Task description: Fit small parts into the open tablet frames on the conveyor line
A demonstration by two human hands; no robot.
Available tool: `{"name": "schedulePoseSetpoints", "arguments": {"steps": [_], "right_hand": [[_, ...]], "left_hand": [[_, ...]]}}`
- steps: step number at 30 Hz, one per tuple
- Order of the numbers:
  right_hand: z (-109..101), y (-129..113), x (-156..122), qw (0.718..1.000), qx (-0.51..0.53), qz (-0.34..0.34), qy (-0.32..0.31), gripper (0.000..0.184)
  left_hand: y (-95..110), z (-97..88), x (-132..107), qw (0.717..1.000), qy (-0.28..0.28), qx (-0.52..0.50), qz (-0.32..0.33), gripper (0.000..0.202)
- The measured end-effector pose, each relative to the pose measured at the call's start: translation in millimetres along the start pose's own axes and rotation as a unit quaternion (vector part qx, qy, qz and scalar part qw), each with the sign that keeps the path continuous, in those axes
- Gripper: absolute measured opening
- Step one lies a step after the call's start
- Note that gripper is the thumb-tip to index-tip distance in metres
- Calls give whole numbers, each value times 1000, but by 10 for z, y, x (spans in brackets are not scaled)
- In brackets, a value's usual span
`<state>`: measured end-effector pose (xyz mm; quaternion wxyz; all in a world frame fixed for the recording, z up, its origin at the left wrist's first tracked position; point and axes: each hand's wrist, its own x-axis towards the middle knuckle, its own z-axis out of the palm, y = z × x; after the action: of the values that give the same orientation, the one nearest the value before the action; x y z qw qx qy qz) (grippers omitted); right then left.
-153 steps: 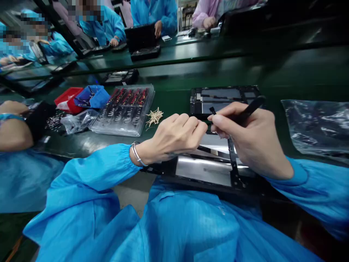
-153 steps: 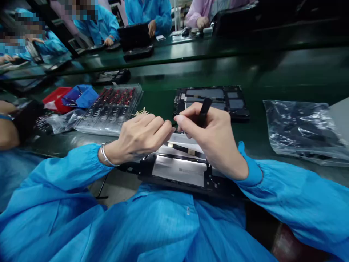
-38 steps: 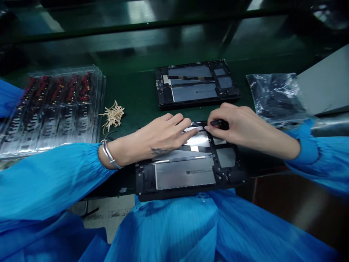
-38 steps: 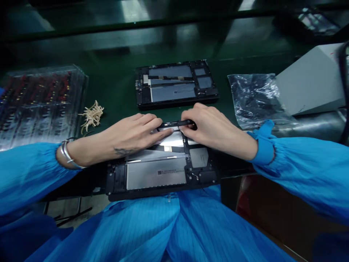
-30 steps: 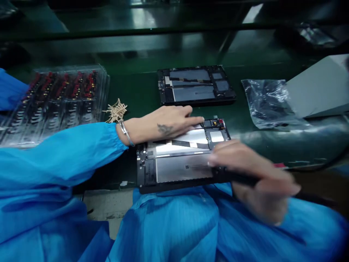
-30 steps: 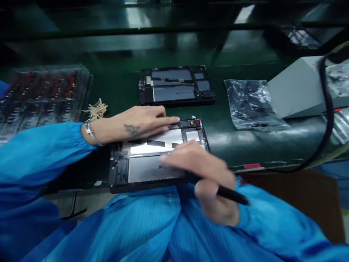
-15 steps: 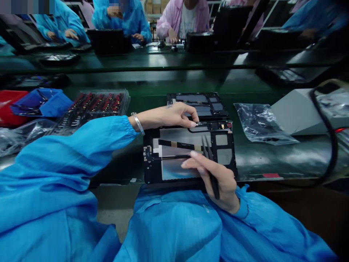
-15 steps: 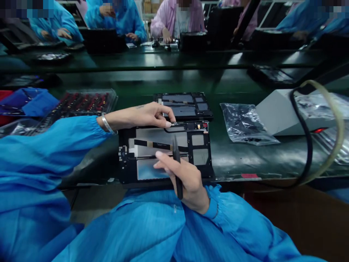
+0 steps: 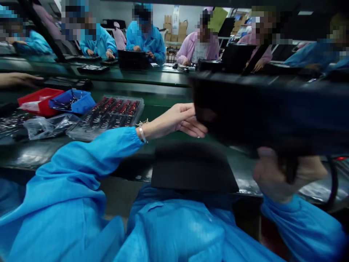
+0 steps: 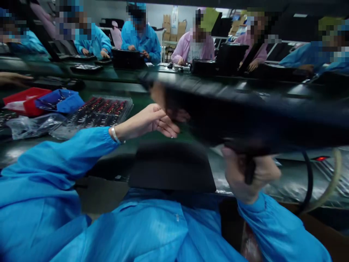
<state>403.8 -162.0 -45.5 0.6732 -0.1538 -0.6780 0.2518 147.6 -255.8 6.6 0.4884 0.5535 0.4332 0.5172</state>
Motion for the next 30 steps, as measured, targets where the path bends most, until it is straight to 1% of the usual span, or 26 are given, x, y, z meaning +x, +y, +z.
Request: {"name": "schedulePoseSetpoints", "arguments": {"steps": [1, 2, 3, 5, 7, 9, 11, 13, 15, 17, 19, 21, 24, 28, 30], "right_hand": [[46, -19, 32, 998, 24, 31, 50, 16], [81, -38, 65, 994, 54, 65, 74, 16], [103, -59, 96, 989, 82, 105, 70, 14], [104, -107, 138, 972, 111, 204, 18, 12], [70, -159, 150, 948, 126, 290, -19, 12], [34, -196, 139, 920, 140, 364, -38, 12], [8, -197, 117, 894, 149, 420, -53, 14], [-11, -153, 92, 884, 150, 434, -93, 12], [-31, -76, 71, 876, 162, 423, -162, 10], [-45, 9, 57, 869, 178, 401, -227, 17], [-50, 77, 48, 864, 184, 387, -264, 24], [-49, 123, 41, 864, 179, 378, -279, 26], [-51, 162, 18, 866, 171, 375, -282, 26], [-56, 178, -8, 871, 157, 365, -289, 26], [-40, 165, 19, 876, 149, 343, -304, 28]], "left_hand": [[8, 31, -53, 1000, -2, 0, 16, 49], [21, 62, -101, 999, -2, 17, 35, 51], [37, 93, -143, 997, 7, 49, 58, 51], [60, 151, -201, 986, 38, 129, 96, 48], [50, 199, -227, 974, 76, 176, 118, 46], [2, 226, -225, 975, 99, 166, 112, 48], [-74, 228, -207, 982, 106, 125, 89, 52], [-157, 209, -183, 988, 112, 85, 57, 55], [-229, 181, -160, 991, 119, 56, 14, 55], [-283, 156, -141, 991, 128, 38, -28, 55], [-317, 140, -123, 989, 135, 31, -58, 55], [-334, 133, -107, 987, 141, 27, -75, 53], [-334, 137, -88, 986, 144, 21, -86, 51], [-340, 147, -79, 984, 151, 23, -91, 51], [-361, 134, -78, 985, 146, 26, -88, 51]]}}
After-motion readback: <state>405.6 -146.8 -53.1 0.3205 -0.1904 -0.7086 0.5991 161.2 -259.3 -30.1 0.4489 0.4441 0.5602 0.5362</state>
